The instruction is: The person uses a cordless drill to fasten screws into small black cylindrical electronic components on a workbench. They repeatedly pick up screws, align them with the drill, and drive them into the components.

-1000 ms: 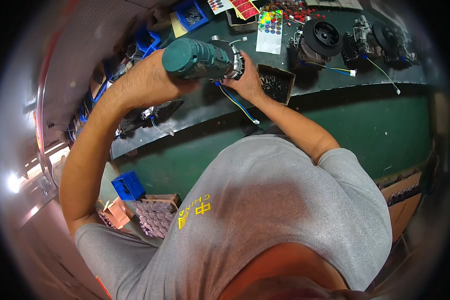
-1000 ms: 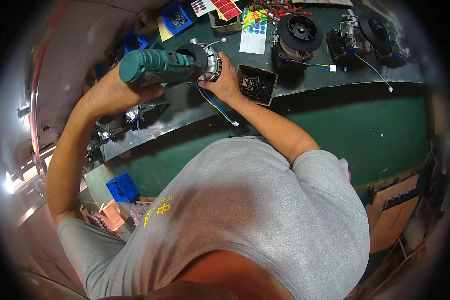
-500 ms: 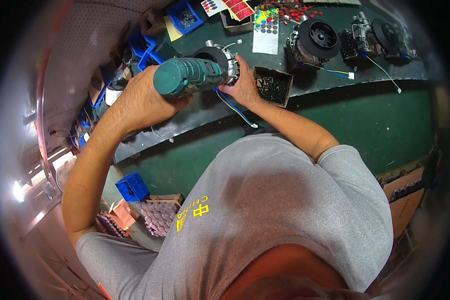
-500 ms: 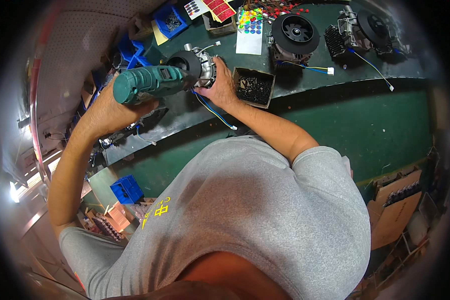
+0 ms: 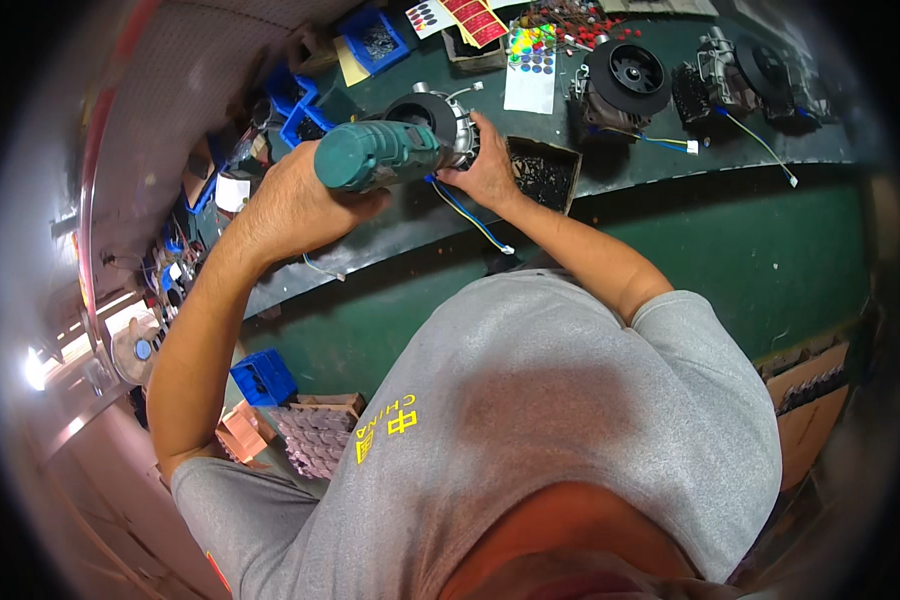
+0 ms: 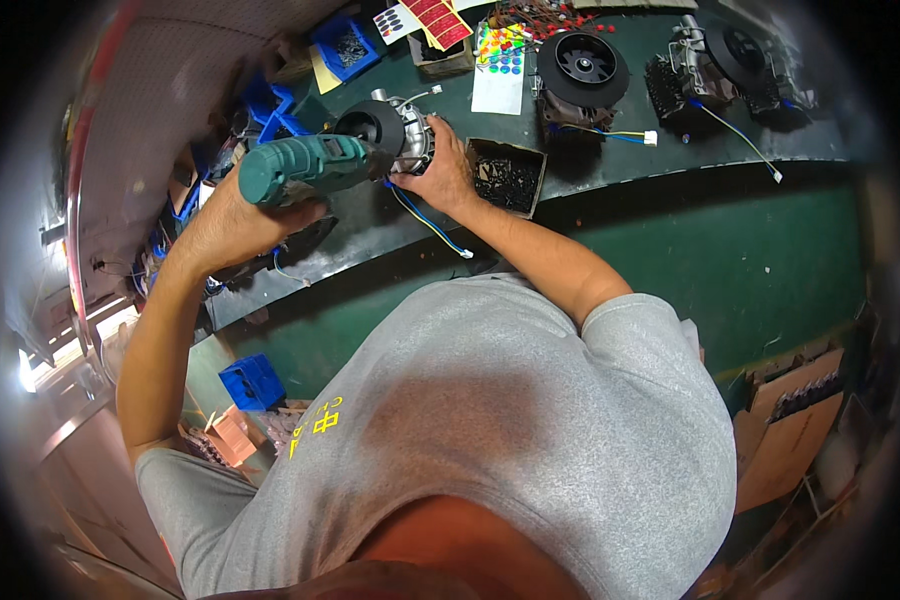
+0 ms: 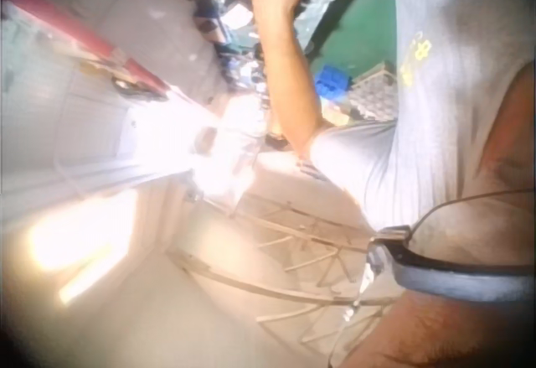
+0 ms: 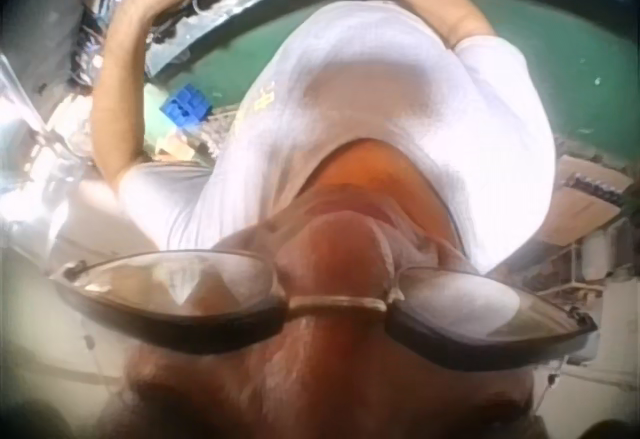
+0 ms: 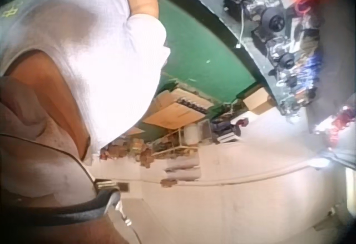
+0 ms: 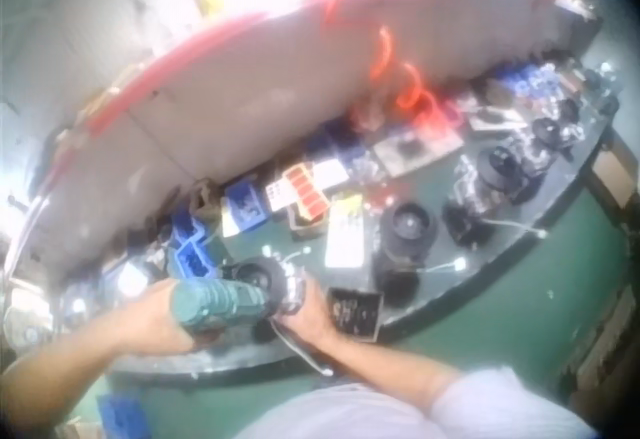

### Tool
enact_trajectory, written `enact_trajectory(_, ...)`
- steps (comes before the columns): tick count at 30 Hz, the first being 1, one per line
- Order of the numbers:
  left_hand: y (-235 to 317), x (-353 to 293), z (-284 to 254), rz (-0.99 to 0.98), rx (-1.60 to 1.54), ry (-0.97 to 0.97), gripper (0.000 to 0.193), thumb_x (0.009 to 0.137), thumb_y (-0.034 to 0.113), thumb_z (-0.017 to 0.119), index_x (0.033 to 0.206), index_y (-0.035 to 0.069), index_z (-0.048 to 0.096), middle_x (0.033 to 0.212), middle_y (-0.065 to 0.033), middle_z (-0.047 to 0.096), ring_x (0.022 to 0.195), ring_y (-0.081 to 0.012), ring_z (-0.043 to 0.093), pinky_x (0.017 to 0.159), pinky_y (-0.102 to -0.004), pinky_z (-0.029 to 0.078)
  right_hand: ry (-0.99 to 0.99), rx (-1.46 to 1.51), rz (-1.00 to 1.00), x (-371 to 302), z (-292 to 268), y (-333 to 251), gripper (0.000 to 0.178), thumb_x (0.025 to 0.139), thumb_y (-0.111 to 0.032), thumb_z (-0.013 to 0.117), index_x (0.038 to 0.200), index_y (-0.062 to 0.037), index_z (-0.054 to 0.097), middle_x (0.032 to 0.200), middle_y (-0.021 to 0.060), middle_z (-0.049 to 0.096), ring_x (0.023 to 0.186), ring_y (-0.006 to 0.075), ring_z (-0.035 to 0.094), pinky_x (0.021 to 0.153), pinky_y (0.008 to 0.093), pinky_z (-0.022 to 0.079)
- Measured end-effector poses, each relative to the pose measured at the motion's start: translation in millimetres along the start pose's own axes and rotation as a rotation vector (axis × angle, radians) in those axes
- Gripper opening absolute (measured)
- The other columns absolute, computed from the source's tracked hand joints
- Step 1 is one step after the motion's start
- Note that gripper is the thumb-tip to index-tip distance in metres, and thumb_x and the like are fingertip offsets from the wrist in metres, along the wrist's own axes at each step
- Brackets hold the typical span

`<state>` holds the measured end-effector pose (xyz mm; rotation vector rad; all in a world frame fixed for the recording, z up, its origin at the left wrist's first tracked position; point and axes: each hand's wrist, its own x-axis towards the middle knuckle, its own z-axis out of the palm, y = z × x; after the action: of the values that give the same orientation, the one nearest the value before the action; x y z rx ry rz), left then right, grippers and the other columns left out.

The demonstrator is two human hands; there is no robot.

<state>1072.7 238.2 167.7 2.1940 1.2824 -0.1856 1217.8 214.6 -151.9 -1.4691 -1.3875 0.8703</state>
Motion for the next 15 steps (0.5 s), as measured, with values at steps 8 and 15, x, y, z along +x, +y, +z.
enact_trajectory(8,16,-27,-17,-0.008,-0.363,0.129,0.038,0.083,0.012,0.079,0.119,0.004,0.067,0.106,-0.0077,0.073,0.09,-0.017,0.066,0.084,-0.0341,0.054,-0.079,0.14,-0.028,-2,-12,10,0.113,0.064,-0.037,0.091,0.149,0.0044,0.03,0.145,0.0291,0.044,0.135,0.0427,0.044,0.114,0.0454,0.035)
enact_trajectory(15,-19,-90,51,-0.113,-0.598,0.514,0.038,0.088,0.022,0.08,0.119,0.004,0.067,0.11,-0.0064,0.071,0.1,-0.0165,0.065,0.089,-0.0318,0.053,-0.558,-0.477,-0.14,-5,-85,88,0.023,0.084,-0.005,0.06,0.105,-0.0068,0.07,0.102,0.0187,0.07,0.1,0.039,0.067,0.087,0.0477,0.054)
